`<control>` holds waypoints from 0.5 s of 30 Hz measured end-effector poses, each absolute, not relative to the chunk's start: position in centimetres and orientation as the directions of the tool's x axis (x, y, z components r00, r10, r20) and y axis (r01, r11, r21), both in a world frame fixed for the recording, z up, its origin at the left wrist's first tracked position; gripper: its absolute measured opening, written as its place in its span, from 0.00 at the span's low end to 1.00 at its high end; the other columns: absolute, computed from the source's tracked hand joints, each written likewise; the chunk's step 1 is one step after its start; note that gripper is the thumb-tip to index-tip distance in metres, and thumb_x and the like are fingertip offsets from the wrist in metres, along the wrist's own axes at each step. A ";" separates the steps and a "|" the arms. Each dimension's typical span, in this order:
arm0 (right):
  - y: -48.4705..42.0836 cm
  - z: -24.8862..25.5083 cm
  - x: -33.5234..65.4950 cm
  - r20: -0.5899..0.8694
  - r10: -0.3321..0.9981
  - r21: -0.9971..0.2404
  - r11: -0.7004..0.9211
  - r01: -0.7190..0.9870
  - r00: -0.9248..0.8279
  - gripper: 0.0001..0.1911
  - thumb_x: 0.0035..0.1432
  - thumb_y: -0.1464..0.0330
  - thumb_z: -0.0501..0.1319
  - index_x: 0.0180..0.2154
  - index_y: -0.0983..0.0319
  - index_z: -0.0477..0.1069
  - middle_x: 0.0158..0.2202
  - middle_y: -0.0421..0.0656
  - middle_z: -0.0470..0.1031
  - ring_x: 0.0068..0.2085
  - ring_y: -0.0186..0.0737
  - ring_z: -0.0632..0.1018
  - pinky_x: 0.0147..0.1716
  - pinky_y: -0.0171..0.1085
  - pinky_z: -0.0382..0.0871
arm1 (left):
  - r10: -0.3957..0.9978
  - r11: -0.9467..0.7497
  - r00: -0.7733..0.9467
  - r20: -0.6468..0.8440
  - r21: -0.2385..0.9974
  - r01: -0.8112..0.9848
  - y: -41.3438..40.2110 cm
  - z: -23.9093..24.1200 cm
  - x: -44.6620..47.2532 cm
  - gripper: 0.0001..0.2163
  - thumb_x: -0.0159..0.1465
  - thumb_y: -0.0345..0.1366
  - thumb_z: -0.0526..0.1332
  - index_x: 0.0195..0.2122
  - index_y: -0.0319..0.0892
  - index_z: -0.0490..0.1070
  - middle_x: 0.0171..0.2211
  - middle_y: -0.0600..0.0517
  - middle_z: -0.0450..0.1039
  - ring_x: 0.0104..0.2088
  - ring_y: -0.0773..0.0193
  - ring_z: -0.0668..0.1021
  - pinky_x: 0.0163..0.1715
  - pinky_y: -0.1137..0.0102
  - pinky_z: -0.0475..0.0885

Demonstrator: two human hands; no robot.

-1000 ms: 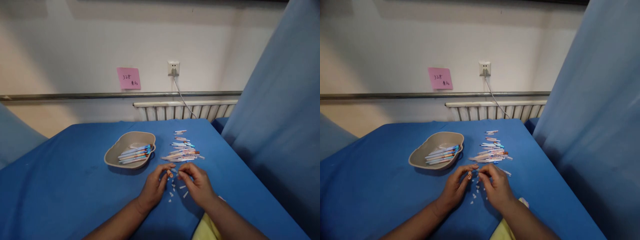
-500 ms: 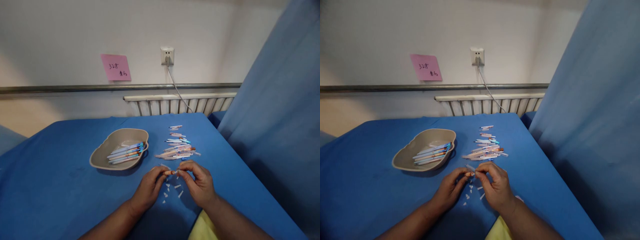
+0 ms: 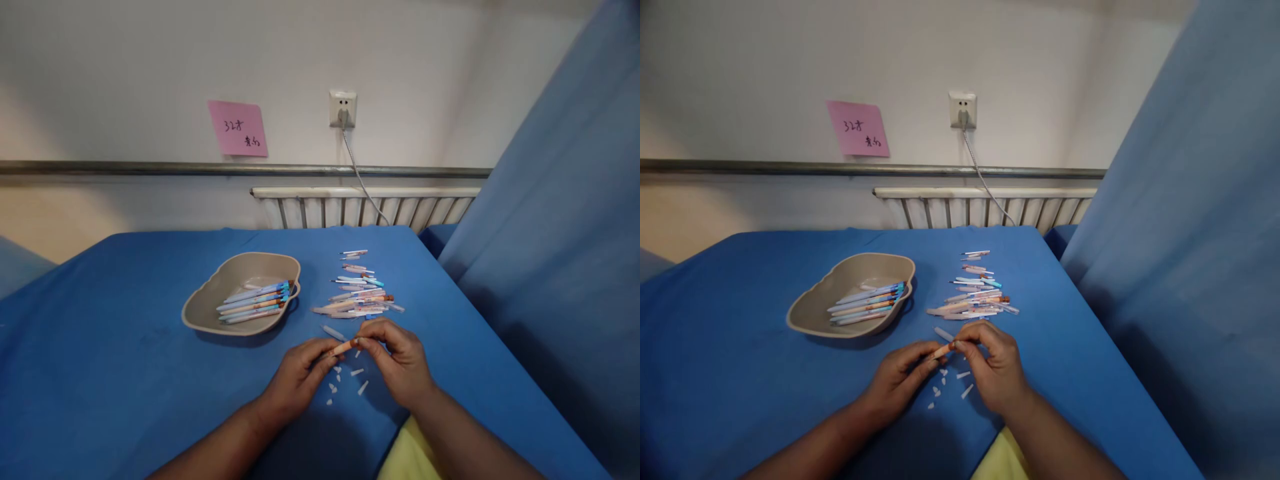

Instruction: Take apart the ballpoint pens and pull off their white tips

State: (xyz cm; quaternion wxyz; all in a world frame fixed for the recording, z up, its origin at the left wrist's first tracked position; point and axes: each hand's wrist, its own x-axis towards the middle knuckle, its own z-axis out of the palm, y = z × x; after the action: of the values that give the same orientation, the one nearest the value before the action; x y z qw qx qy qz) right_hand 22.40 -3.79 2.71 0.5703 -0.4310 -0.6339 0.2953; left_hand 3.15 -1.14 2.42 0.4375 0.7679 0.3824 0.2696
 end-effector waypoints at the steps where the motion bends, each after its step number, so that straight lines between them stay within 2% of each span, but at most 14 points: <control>1: -3.7 2.7 22.5 0.445 0.895 -0.880 0.433 0.195 0.020 0.04 0.57 0.72 0.59 0.31 0.61 0.72 0.30 0.41 0.75 0.32 0.36 0.75 0.34 0.35 0.68 | 0.821 -0.301 0.568 0.060 0.890 0.342 -1.1 2.6 3.1 0.12 0.65 0.39 0.54 0.44 0.43 0.74 0.37 0.50 0.77 0.39 0.61 0.76 0.41 0.71 0.68; 8: -3.3 2.2 22.5 0.229 0.973 -0.973 0.229 0.008 -0.038 0.05 0.57 0.68 0.60 0.30 0.62 0.70 0.25 0.39 0.74 0.28 0.34 0.74 0.30 0.34 0.68 | 0.800 -0.172 0.597 -0.050 0.936 0.309 -1.2 2.4 2.9 0.12 0.65 0.40 0.54 0.41 0.41 0.74 0.32 0.51 0.75 0.32 0.64 0.73 0.34 0.74 0.68; 15: -3.1 1.9 21.9 0.152 0.988 -0.971 0.150 -0.186 0.008 0.06 0.55 0.66 0.63 0.32 0.62 0.69 0.25 0.38 0.74 0.28 0.34 0.75 0.30 0.33 0.69 | 0.780 -0.043 0.615 -0.118 0.970 0.241 -0.9 2.2 3.3 0.13 0.64 0.42 0.55 0.39 0.38 0.73 0.31 0.51 0.72 0.28 0.67 0.71 0.30 0.75 0.67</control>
State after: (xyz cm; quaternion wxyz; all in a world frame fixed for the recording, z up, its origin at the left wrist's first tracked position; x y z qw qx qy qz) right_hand 21.85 -3.14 1.89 0.5795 -0.4101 -0.4893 0.5065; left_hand 3.26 -0.95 2.24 0.5825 0.6843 0.3728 0.2312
